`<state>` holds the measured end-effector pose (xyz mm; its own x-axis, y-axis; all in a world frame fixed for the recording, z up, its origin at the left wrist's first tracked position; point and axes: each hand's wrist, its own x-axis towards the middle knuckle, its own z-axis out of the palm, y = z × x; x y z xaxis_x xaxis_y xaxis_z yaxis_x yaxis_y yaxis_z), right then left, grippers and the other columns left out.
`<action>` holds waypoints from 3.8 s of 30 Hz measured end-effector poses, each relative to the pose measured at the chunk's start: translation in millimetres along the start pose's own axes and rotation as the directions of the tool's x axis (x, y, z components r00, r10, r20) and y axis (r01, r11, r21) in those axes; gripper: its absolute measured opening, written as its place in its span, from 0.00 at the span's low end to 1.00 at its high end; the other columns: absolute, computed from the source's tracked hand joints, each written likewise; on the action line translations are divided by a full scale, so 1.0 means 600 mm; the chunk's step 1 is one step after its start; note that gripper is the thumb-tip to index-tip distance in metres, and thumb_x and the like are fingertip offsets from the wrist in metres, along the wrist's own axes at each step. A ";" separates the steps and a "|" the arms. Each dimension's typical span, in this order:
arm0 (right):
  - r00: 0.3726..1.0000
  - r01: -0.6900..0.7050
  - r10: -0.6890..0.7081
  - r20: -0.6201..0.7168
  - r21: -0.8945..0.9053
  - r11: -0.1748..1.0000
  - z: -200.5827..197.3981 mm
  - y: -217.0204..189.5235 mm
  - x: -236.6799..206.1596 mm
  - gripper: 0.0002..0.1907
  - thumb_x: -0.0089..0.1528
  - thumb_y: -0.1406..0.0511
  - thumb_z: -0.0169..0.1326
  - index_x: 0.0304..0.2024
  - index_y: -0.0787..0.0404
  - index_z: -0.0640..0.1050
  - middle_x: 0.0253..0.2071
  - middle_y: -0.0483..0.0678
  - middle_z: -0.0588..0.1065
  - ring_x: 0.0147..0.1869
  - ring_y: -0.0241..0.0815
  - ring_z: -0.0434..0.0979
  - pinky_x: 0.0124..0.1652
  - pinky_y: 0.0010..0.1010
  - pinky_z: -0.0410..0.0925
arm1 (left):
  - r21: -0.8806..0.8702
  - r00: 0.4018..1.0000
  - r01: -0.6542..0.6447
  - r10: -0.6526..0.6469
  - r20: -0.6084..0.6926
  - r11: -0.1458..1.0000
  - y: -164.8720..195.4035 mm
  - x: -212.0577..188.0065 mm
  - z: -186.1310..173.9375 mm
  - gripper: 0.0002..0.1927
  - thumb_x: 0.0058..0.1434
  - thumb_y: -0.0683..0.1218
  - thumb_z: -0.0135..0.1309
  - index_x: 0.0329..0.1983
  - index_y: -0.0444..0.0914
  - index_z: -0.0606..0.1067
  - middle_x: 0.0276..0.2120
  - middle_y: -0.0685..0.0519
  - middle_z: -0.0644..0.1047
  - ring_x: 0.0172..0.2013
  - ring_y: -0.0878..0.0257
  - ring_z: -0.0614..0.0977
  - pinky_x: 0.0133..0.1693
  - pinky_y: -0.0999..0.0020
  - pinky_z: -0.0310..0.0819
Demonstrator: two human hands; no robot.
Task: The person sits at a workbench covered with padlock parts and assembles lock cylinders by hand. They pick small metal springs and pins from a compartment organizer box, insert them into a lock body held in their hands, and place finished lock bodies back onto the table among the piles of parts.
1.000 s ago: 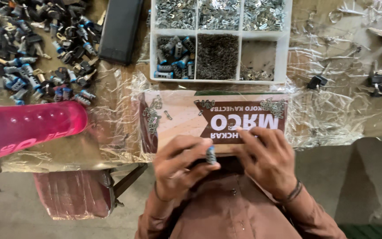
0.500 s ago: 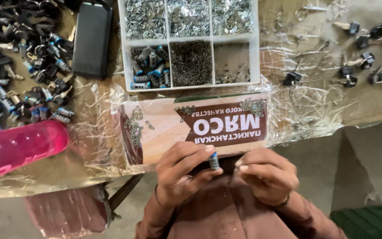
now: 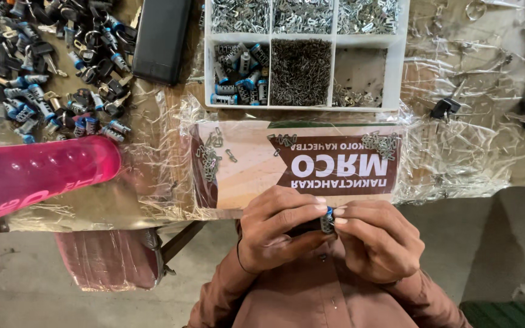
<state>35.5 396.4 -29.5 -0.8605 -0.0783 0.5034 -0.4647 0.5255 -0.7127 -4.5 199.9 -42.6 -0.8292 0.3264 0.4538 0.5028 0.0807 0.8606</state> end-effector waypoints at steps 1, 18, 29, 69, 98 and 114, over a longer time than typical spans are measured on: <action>1.000 0.019 -0.019 -0.002 -0.033 0.999 0.002 0.001 0.000 0.10 0.56 0.78 0.62 0.40 0.66 0.79 0.37 0.52 0.78 0.41 0.47 0.83 0.42 0.33 0.77 | -0.003 1.000 0.001 -0.001 0.000 1.000 -0.002 0.000 -0.001 0.23 0.55 0.43 0.73 0.53 0.38 0.78 0.46 0.50 0.81 0.42 0.56 0.84 0.44 0.64 0.80; 0.911 -0.380 0.408 0.062 -0.258 0.888 -0.017 0.049 -0.002 0.12 0.61 0.67 0.65 0.46 0.62 0.80 0.41 0.48 0.78 0.42 0.44 0.77 0.41 0.33 0.71 | -0.039 0.999 0.022 -0.024 -0.035 0.999 -0.022 0.019 0.007 0.21 0.52 0.45 0.74 0.47 0.38 0.79 0.42 0.49 0.82 0.39 0.55 0.85 0.43 0.63 0.81; 0.959 -0.139 0.251 0.129 -0.556 0.820 -0.019 0.099 -0.019 0.38 0.55 0.48 0.67 0.58 0.66 0.78 0.41 0.50 0.69 0.42 0.47 0.70 0.37 0.37 0.69 | -0.031 0.998 0.038 -0.040 -0.046 0.999 -0.042 0.039 0.008 0.23 0.50 0.43 0.75 0.48 0.37 0.79 0.42 0.48 0.82 0.40 0.55 0.85 0.42 0.64 0.81; 0.905 -0.426 0.396 0.158 0.300 0.854 -0.027 0.001 -0.005 0.12 0.56 0.79 0.62 0.41 0.65 0.82 0.38 0.48 0.79 0.36 0.34 0.79 0.35 0.21 0.70 | 0.005 1.000 -0.006 0.006 0.001 1.000 -0.017 0.005 0.021 0.21 0.55 0.45 0.73 0.50 0.38 0.79 0.44 0.50 0.81 0.40 0.55 0.84 0.44 0.63 0.80; 0.921 -0.313 0.347 0.176 -0.194 0.930 0.067 0.027 0.020 0.18 0.62 0.61 0.63 0.53 0.57 0.79 0.44 0.47 0.77 0.40 0.36 0.77 0.37 0.28 0.72 | -0.059 0.980 0.014 -0.026 -0.199 0.998 -0.015 -0.034 -0.051 0.23 0.51 0.44 0.75 0.48 0.36 0.78 0.44 0.48 0.81 0.40 0.56 0.85 0.41 0.65 0.82; 0.978 0.124 -0.126 0.165 0.024 0.992 0.046 0.057 -0.046 0.10 0.61 0.68 0.64 0.44 0.61 0.81 0.43 0.48 0.79 0.44 0.44 0.82 0.44 0.35 0.76 | -0.058 0.989 0.021 -0.030 -0.143 0.998 -0.038 -0.039 -0.066 0.22 0.51 0.44 0.75 0.46 0.36 0.79 0.42 0.47 0.81 0.40 0.56 0.85 0.40 0.66 0.82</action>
<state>37.5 392.9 -81.0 -0.8178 -0.2823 0.5016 -0.5723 0.4914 -0.6565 -6.0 153.2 -63.9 -0.8701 0.1858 0.4566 0.4700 0.0332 0.8821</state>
